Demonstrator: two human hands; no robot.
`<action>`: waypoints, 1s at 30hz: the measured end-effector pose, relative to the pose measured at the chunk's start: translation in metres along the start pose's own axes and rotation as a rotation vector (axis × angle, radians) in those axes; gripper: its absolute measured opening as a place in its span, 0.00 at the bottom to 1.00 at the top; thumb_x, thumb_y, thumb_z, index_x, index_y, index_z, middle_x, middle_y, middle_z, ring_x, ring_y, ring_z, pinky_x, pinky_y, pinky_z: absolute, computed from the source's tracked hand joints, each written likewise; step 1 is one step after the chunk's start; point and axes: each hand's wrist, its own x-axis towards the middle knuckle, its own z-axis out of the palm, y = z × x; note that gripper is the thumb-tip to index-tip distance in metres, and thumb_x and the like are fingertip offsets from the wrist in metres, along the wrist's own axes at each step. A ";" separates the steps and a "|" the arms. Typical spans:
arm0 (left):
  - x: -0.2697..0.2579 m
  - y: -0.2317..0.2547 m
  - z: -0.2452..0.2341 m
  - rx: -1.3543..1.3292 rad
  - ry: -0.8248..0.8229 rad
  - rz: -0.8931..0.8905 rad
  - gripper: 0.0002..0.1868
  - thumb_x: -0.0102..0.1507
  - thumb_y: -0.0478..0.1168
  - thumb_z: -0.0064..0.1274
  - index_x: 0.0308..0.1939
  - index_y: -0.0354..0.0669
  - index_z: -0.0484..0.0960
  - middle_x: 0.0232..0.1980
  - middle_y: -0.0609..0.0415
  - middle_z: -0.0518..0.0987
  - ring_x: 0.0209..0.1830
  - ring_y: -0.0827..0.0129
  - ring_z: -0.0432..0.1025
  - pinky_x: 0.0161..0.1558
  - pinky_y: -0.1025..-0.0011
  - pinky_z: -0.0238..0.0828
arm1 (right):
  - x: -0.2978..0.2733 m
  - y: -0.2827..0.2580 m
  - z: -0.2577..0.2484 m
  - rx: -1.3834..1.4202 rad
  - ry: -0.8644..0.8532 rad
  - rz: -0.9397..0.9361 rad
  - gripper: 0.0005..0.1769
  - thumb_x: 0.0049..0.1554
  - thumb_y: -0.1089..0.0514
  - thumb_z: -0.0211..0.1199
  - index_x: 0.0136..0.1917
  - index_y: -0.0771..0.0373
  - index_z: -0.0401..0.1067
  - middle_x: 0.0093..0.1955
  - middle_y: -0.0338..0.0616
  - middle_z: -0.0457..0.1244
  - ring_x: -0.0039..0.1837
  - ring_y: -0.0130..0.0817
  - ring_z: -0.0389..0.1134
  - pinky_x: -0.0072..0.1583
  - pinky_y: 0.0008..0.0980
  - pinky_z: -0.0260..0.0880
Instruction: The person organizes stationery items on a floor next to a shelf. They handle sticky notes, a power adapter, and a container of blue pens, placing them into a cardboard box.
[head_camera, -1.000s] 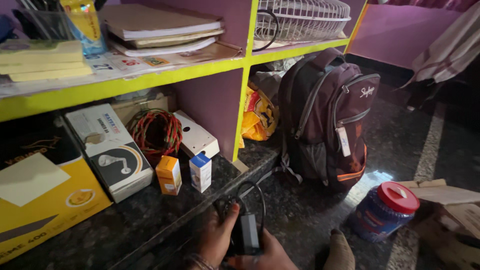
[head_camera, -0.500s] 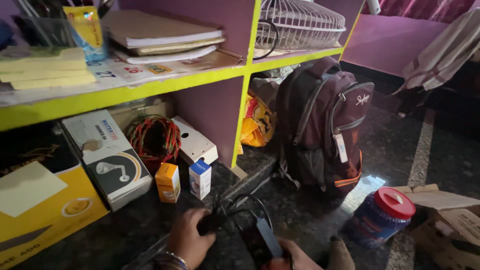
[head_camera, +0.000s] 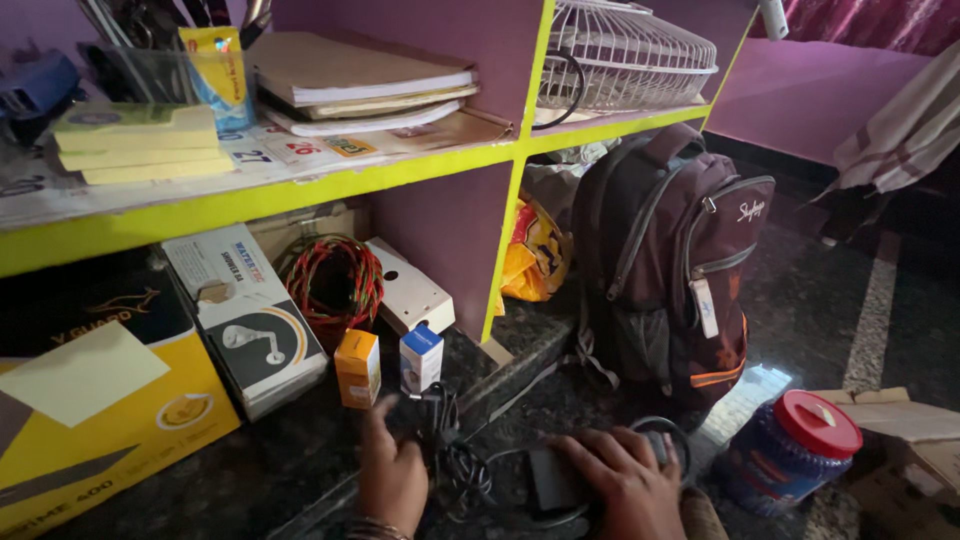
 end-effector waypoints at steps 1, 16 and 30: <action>0.001 -0.007 0.001 0.162 0.035 0.172 0.25 0.59 0.26 0.41 0.57 0.49 0.76 0.52 0.43 0.84 0.52 0.47 0.79 0.54 0.56 0.73 | 0.000 -0.004 -0.001 0.003 -0.018 0.013 0.43 0.36 0.48 0.71 0.67 0.32 0.73 0.65 0.23 0.65 0.70 0.38 0.59 0.66 0.73 0.39; -0.031 0.022 0.001 0.662 -0.451 0.079 0.33 0.63 0.63 0.48 0.69 0.57 0.66 0.62 0.47 0.79 0.62 0.53 0.74 0.62 0.59 0.69 | 0.003 -0.044 0.019 -0.013 0.329 -0.353 0.19 0.54 0.51 0.54 0.58 0.47 0.75 0.58 0.27 0.68 0.67 0.26 0.65 0.76 0.63 0.38; -0.036 0.010 -0.003 0.054 -0.754 0.220 0.64 0.37 0.46 0.81 0.72 0.36 0.61 0.70 0.49 0.71 0.74 0.61 0.64 0.74 0.66 0.54 | 0.007 -0.075 -0.036 0.162 0.500 -0.171 0.22 0.49 0.51 0.59 0.58 0.50 0.77 0.74 0.47 0.60 0.76 0.48 0.56 0.73 0.49 0.52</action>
